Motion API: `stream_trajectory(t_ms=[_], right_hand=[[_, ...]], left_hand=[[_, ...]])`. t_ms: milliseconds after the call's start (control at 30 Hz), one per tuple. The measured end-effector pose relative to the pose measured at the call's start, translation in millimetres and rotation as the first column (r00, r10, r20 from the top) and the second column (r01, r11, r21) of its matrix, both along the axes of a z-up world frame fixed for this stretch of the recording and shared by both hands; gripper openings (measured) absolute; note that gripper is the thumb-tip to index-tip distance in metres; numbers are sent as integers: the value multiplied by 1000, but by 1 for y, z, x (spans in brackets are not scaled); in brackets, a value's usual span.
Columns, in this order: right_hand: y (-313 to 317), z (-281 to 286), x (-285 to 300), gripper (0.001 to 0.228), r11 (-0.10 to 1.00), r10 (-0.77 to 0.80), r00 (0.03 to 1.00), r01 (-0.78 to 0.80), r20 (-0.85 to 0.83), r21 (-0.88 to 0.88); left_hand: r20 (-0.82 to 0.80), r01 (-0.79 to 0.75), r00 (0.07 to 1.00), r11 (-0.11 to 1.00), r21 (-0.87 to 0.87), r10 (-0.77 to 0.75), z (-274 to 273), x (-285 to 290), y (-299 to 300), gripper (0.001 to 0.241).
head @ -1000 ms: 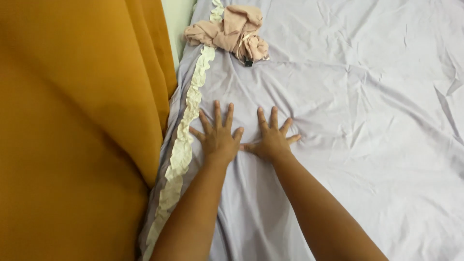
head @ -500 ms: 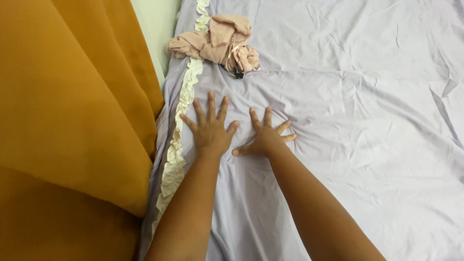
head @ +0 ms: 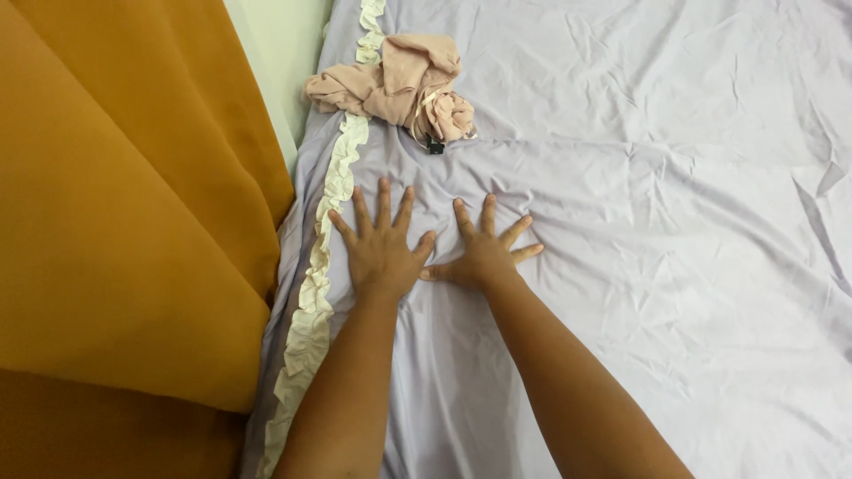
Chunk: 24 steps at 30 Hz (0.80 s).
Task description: The person smooths and tucks a light purple bedsheet with white ruffled edges onto a mattress. They then pick up a crumpled pink cloth from the bed and place it aside before continuing to smooth and tuck the sheet along the remaining edges.
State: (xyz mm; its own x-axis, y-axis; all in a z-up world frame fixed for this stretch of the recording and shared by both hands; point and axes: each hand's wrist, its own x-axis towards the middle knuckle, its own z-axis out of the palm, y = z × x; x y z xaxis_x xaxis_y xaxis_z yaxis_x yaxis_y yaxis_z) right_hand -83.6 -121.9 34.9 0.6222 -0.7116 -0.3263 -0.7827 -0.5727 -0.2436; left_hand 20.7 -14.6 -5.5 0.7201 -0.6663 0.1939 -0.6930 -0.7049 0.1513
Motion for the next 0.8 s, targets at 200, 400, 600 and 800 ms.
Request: stream_trajectory(t_ms=[200, 400, 600, 800], right_hand=[[-12, -15, -4, 134, 969, 169, 985, -157, 46, -192], [-34, -19, 1, 111, 915, 326, 917, -245, 228, -321], [-63, -44, 44, 66, 944, 300, 736, -138, 607, -298], [-63, -13, 73, 86, 937, 317, 857, -216, 407, -276]], left_hand=[[39, -9, 999, 997, -77, 12, -9, 0, -2, 74], [35, 4, 999, 978, -208, 3, -17, 0, -1, 69], [18, 3, 1000, 975, -221, 1, -13, -1, 2, 70], [0, 6, 1000, 977, -214, -6, -15, 1, 0, 72]])
